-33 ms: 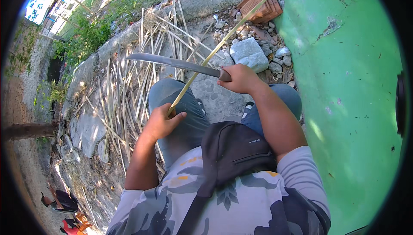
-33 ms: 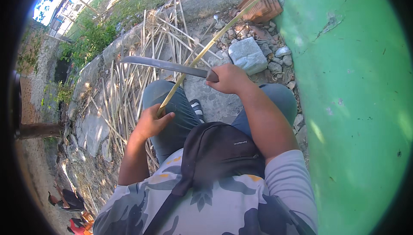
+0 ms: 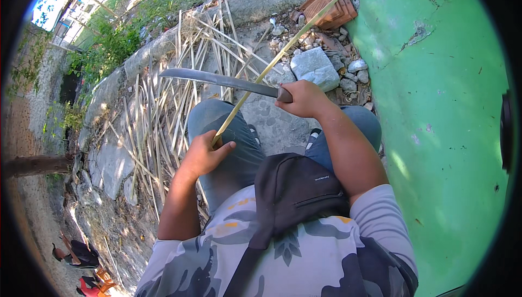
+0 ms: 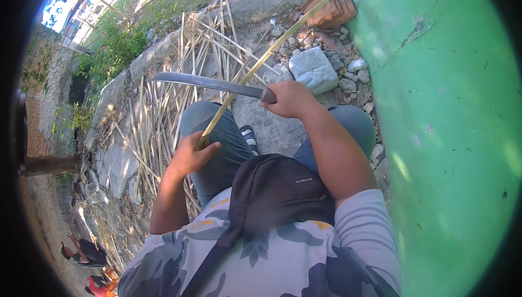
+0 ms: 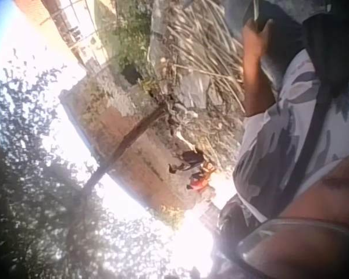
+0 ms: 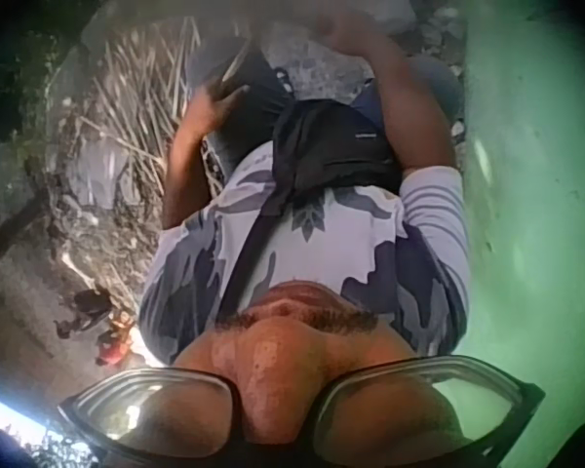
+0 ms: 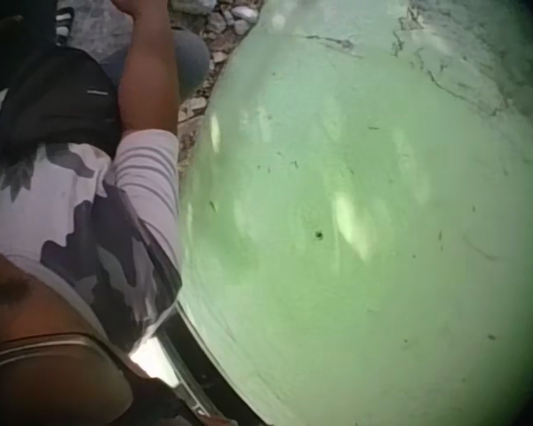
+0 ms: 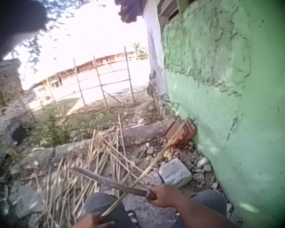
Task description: The person scrapes and shaves bamboo strips along their length using a knife.
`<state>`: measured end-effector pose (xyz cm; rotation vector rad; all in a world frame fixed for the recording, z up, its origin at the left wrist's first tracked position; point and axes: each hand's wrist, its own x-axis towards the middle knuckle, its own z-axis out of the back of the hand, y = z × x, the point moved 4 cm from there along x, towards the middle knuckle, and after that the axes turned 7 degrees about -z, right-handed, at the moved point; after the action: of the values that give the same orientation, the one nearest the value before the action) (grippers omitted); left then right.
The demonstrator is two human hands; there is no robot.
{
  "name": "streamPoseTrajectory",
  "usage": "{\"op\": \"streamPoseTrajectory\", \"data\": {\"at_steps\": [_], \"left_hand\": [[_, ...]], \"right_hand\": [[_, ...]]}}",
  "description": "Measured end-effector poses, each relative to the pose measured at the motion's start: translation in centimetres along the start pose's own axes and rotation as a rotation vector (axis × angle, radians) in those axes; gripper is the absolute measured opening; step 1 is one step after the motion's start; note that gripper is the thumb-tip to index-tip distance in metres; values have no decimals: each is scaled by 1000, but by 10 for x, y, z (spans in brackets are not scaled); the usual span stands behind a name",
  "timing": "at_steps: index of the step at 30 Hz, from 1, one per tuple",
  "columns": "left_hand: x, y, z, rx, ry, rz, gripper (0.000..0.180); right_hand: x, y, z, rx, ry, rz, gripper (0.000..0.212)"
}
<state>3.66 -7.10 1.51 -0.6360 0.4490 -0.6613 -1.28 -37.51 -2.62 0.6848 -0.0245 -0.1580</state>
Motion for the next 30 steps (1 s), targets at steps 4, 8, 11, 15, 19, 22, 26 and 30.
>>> {"op": "streamPoseTrajectory", "data": {"at_steps": [4, 8, 11, 15, 19, 22, 26, 30], "left_hand": [[1, -1, 0, -7, 45, 12, 42], [1, -1, 0, -26, 29, 14, 46], [1, 4, -1, -42, 20, 21, 50], [1, 7, -2, -55, 16, 34, 52], [1, 4, -1, -45, 18, 21, 52], [1, 3, -1, -69, 13, 18, 51], [1, 1, 1, -46, 27, 36, 50], [1, 1, 0, -71, 30, 71, 48]], "right_hand": [[0, -5, -1, -19, 0, 1, 28], [0, -6, -2, -25, -12, 2, 28], [-1, -3, 0, -2, -5, -14, 29], [-1, -3, -2, -19, -26, -7, 30], [0, -4, -2, -25, -62, 9, 30], [-2, -3, 0, -33, -83, 46, 29], [0, -4, -1, -28, -73, 24, 29], [0, -3, -1, -32, -58, 18, 29]]}}
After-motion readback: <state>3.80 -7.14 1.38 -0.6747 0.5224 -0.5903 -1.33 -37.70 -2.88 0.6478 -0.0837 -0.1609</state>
